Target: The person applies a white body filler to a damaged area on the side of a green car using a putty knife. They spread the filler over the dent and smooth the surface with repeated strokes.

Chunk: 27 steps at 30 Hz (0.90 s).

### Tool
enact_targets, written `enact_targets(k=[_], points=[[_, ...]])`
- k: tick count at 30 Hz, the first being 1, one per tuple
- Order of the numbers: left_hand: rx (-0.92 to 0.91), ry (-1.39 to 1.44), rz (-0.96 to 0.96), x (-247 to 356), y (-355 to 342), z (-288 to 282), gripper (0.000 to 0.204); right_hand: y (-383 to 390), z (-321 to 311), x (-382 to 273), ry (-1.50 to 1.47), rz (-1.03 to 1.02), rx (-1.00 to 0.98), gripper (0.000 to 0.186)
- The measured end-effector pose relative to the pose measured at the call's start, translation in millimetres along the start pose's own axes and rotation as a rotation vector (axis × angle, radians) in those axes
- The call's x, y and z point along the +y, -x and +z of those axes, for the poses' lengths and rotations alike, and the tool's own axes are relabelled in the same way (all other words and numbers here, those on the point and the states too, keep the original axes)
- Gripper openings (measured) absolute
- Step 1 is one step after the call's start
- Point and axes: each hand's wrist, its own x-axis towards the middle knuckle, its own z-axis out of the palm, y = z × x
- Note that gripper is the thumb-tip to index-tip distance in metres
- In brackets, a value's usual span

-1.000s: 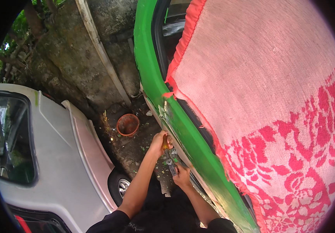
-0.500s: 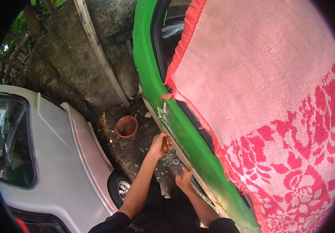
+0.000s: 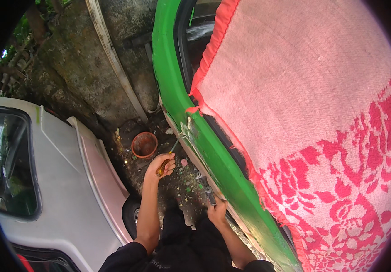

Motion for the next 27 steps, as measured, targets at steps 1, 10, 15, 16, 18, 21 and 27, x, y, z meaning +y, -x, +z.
enact_targets(k=[1,10,15,16,18,21,27], points=[[-0.011,0.019,0.000,-2.1,-1.3,1.5,0.020,0.4,-0.7,-0.8,0.009,-0.013,0.006,0.022],[0.152,0.144,0.085,-35.8,-18.1,47.7,0.022,11.9,-4.5,-6.3,0.045,0.036,-0.074,0.012],[0.066,0.299,0.108,-33.4,-16.6,55.1,0.024,11.6,-15.5,-20.8,0.064,0.096,-0.128,0.012],[0.055,0.329,0.099,-33.5,-15.0,58.0,0.023,10.2,-16.4,-19.9,0.046,0.091,-0.119,0.013],[0.036,0.385,0.078,-34.2,-11.6,62.1,0.022,8.4,-15.9,-15.0,0.007,0.085,-0.100,0.013],[-0.016,0.484,0.063,-32.7,-10.4,68.2,0.022,3.7,-12.6,-5.1,-0.083,0.095,-0.076,0.016],[-0.047,0.716,-0.012,-16.3,-5.1,70.6,0.024,-9.1,-15.7,-30.2,-0.098,0.114,-0.100,0.022]])
